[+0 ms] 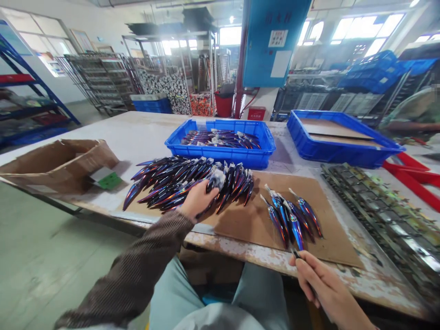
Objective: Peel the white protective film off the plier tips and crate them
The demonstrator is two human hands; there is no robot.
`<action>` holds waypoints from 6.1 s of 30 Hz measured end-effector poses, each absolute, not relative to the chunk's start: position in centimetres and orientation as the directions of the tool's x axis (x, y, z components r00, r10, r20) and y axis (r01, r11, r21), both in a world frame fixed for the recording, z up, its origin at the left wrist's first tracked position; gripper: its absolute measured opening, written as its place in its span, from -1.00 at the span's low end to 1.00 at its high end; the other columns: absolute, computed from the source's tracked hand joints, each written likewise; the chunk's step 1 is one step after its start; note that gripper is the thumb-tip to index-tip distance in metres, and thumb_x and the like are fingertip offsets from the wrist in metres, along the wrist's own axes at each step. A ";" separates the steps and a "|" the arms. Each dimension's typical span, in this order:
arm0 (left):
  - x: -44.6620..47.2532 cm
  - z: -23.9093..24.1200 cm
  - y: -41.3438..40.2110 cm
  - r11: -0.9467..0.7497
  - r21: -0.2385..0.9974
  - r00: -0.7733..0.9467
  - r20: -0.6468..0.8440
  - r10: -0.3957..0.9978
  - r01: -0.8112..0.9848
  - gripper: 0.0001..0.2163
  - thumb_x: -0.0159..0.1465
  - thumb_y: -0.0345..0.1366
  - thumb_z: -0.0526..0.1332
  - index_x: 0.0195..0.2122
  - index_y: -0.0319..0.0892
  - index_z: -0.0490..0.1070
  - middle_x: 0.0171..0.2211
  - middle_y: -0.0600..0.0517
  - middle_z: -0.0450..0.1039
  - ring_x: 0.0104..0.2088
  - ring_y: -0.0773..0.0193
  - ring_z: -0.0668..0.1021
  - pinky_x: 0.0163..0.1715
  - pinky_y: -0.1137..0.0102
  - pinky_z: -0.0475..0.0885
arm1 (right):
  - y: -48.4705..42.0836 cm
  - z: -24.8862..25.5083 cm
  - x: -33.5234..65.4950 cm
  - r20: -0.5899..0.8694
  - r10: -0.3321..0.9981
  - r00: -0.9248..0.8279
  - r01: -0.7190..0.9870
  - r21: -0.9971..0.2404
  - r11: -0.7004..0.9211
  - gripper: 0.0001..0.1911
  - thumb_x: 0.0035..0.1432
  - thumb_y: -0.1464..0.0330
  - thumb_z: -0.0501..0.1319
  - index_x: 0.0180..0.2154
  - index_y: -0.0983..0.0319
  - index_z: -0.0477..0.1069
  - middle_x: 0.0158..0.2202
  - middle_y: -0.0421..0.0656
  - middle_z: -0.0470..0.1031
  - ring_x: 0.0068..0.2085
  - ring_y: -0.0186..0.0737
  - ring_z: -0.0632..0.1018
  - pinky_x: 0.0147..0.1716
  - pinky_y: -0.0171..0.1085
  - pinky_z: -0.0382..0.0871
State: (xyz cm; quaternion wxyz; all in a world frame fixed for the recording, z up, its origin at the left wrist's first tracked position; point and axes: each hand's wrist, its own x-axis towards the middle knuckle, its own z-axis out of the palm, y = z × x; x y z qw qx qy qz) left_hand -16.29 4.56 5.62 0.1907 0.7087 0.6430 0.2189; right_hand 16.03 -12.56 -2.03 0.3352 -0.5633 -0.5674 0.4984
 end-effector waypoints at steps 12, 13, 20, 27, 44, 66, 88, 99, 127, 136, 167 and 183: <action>-10.8 7.6 16.7 0.027 0.147 -0.041 0.089 0.995 0.989 -0.61 0.38 -0.19 0.21 0.18 -0.24 0.32 0.20 -0.22 0.34 0.20 -0.10 0.40 0.17 -0.07 0.29 | -14.4 -4.2 17.6 -0.206 0.979 -0.002 0.196 -0.960 -0.201 -0.47 0.31 -0.14 0.05 -0.26 0.20 0.35 -0.68 -0.36 0.26 -0.67 -0.37 0.23 -0.69 -0.40 0.15; -10.2 7.6 16.0 -0.011 0.138 -0.006 0.116 0.993 0.990 -0.59 0.40 -0.22 0.16 0.22 -0.28 0.27 0.24 -0.28 0.29 0.26 -0.15 0.33 0.20 -0.08 0.22 | -14.5 -4.2 17.6 -0.214 0.977 0.011 0.185 -0.959 -0.212 -0.47 0.30 -0.15 0.05 -0.27 0.20 0.35 -0.68 -0.36 0.26 -0.67 -0.37 0.23 -0.69 -0.40 0.15; -1.7 3.3 6.7 -0.398 0.198 0.416 -0.057 0.908 0.896 -0.69 0.40 -0.09 0.09 0.08 -0.08 0.37 -0.16 -0.11 0.61 -0.10 -0.01 0.64 -0.06 0.19 0.44 | -14.0 -3.3 16.1 -0.228 0.973 0.015 0.119 -0.966 -0.228 -0.47 0.29 -0.15 0.08 -0.27 0.20 0.33 -0.66 -0.36 0.26 -0.65 -0.37 0.23 -0.68 -0.41 0.15; 1.9 -0.6 3.7 -0.436 0.301 0.493 -0.144 0.858 0.848 -0.42 0.31 0.20 0.06 0.18 -0.10 0.27 -0.02 -0.25 0.55 -0.05 -0.16 0.63 -0.11 0.08 0.49 | -15.4 -3.4 16.5 -0.249 0.965 0.082 0.058 -0.966 -0.254 -0.48 0.28 -0.13 0.13 -0.25 0.22 0.36 -0.65 -0.36 0.25 -0.64 -0.38 0.23 -0.68 -0.42 0.15; -7.2 -1.5 -2.7 -0.158 0.760 0.336 -0.084 0.938 0.630 -0.64 0.40 -0.32 0.01 0.22 -0.17 0.18 -0.22 -0.03 0.58 -0.32 0.19 0.64 -0.33 0.36 0.52 | -14.6 -3.4 13.4 -0.279 0.958 -0.065 0.047 -0.960 -0.276 -0.47 0.28 -0.14 0.11 -0.24 0.23 0.36 -0.66 -0.36 0.26 -0.65 -0.38 0.22 -0.68 -0.43 0.13; -9.5 -0.9 -12.0 0.004 0.997 0.316 -0.029 0.948 0.079 -0.60 0.43 0.02 0.06 0.02 -0.18 0.45 -0.24 -0.04 0.46 -0.27 0.22 0.46 -0.16 0.35 0.45 | -14.9 -0.9 8.1 -0.305 0.889 -0.342 0.046 -0.950 -0.309 -0.45 0.32 -0.13 0.07 -0.29 0.24 0.36 -0.76 -0.42 0.20 -0.73 -0.45 0.10 -0.71 -0.44 0.00; -9.9 0.0 -15.7 -0.248 0.958 0.272 0.203 0.941 0.143 -0.70 0.46 -0.13 0.06 0.11 -0.09 0.40 -0.12 -0.07 0.52 -0.14 0.15 0.54 -0.04 0.33 0.51 | -17.4 0.2 7.5 -0.243 0.947 -0.212 0.038 -0.970 -0.240 -0.50 0.34 -0.08 0.08 -0.39 0.19 0.33 -0.72 -0.38 0.15 -0.68 -0.42 0.13 -0.66 -0.36 -0.01; -11.5 0.2 -15.5 -0.319 0.920 0.376 0.219 0.900 0.228 -0.70 0.47 -0.20 0.05 0.18 -0.08 0.35 -0.12 -0.05 0.52 -0.15 0.19 0.55 -0.07 0.39 0.49 | -15.2 1.6 10.1 -0.214 0.914 -0.345 0.204 -0.968 -0.149 -0.49 0.38 -0.06 0.02 -0.35 0.22 0.38 -0.71 -0.39 0.14 -0.67 -0.40 0.14 -0.66 -0.35 0.00; -12.8 -2.1 -11.4 0.250 0.968 0.140 -0.246 0.959 -0.017 -0.68 0.15 -0.06 0.41 -0.22 -0.16 0.44 -0.53 0.16 0.35 -0.61 0.42 0.33 -0.65 0.55 0.29 | -5.3 -1.5 15.2 0.184 0.983 0.006 0.920 -0.387 0.067 -0.85 0.39 0.35 0.07 -0.13 0.22 0.39 -0.15 0.06 0.57 -0.16 0.07 0.60 -0.25 -0.15 0.41; -8.8 -2.8 -8.3 0.395 0.771 0.039 -0.435 0.900 -0.499 -0.51 -0.03 -0.16 0.56 -0.14 -0.23 0.44 -0.32 -0.06 0.61 -0.34 0.17 0.65 -0.34 0.32 0.61 | -2.8 -2.9 12.6 0.173 0.984 0.044 0.942 -0.335 0.017 -0.83 0.25 0.46 0.23 -0.10 0.26 0.41 -0.20 0.08 0.63 -0.23 0.10 0.66 -0.30 -0.14 0.44; -10.5 -1.8 -12.1 0.316 0.826 0.166 -0.269 0.949 -0.468 -0.68 0.13 -0.18 0.48 -0.17 -0.23 0.54 -0.32 -0.02 0.57 -0.32 0.22 0.58 -0.23 0.35 0.48 | -14.2 -1.3 6.9 -0.308 0.897 -0.319 0.111 -0.951 -0.287 -0.46 0.31 -0.14 0.06 -0.23 0.23 0.34 -0.75 -0.42 0.23 -0.73 -0.44 0.15 -0.73 -0.44 0.04; -10.7 -0.2 -13.3 0.069 0.976 0.051 -0.060 0.997 -0.209 -0.70 0.16 -0.13 0.43 -0.20 -0.22 0.54 -0.42 0.05 0.46 -0.43 0.30 0.43 -0.32 0.40 0.44 | -16.0 -0.9 6.7 -0.347 0.894 -0.283 0.093 -0.938 -0.335 -0.46 0.32 -0.13 0.07 -0.27 0.23 0.38 -0.74 -0.41 0.17 -0.71 -0.45 0.11 -0.70 -0.42 -0.02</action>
